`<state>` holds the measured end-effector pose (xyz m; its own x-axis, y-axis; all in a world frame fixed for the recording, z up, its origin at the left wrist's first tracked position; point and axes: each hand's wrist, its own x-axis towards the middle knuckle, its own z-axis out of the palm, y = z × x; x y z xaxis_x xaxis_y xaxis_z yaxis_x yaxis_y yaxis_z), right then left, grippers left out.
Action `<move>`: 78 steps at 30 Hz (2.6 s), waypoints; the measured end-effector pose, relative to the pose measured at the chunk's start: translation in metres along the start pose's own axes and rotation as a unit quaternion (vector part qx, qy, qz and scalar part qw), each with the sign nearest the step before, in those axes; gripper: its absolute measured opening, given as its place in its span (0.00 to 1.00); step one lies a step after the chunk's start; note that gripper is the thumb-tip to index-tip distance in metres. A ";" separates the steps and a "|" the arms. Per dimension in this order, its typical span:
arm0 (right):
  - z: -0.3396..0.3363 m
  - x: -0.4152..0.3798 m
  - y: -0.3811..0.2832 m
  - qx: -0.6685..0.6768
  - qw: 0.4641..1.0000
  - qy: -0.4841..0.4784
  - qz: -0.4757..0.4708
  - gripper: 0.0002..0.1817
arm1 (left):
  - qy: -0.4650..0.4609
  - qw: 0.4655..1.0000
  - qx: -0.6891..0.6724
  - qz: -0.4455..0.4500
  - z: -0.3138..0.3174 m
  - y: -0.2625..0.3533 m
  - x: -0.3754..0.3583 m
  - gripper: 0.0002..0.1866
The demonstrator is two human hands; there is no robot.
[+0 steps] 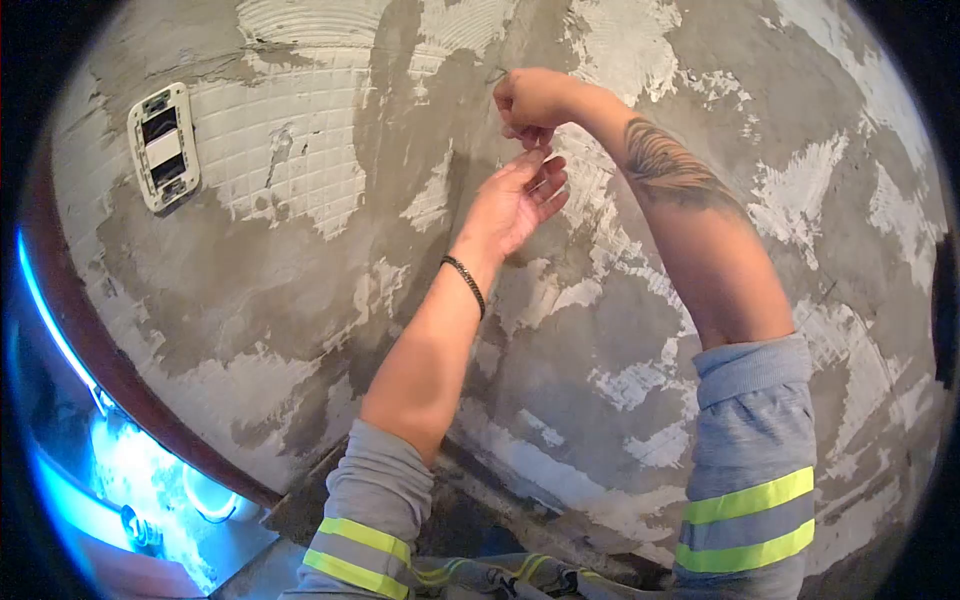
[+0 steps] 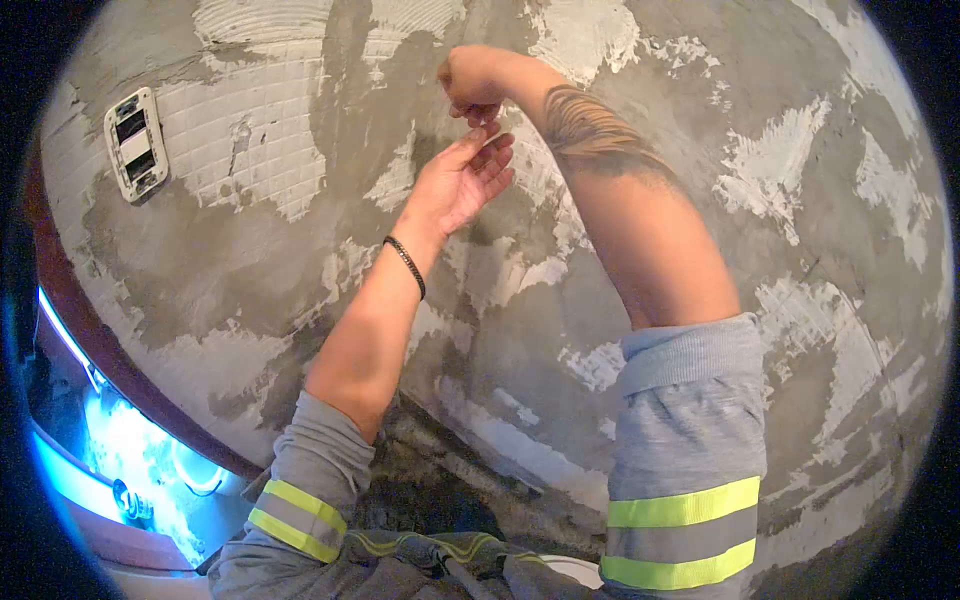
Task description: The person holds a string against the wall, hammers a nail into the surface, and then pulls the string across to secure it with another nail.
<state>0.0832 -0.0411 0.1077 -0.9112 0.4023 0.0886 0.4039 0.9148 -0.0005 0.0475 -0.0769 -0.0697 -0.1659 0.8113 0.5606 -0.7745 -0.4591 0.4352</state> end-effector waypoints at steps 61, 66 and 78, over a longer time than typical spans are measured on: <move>0.029 -0.012 0.100 -0.125 0.869 0.475 -0.049 0.06 | 0.115 0.983 0.052 0.136 -0.001 0.029 0.159 0.06; 0.053 0.042 0.076 -0.215 0.837 0.468 -0.182 0.06 | 0.043 0.989 -0.002 0.144 -0.031 0.044 0.164 0.10; 0.105 0.058 0.135 -0.007 0.870 0.472 -0.144 0.12 | -0.008 0.835 0.524 0.166 -0.153 0.096 0.170 0.16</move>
<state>0.0762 0.1100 0.0082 -0.5047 -0.0575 0.8614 0.1773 0.9696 0.1686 -0.1486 0.0728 -0.0403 -0.2505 0.5757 0.7783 0.2740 -0.7290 0.6273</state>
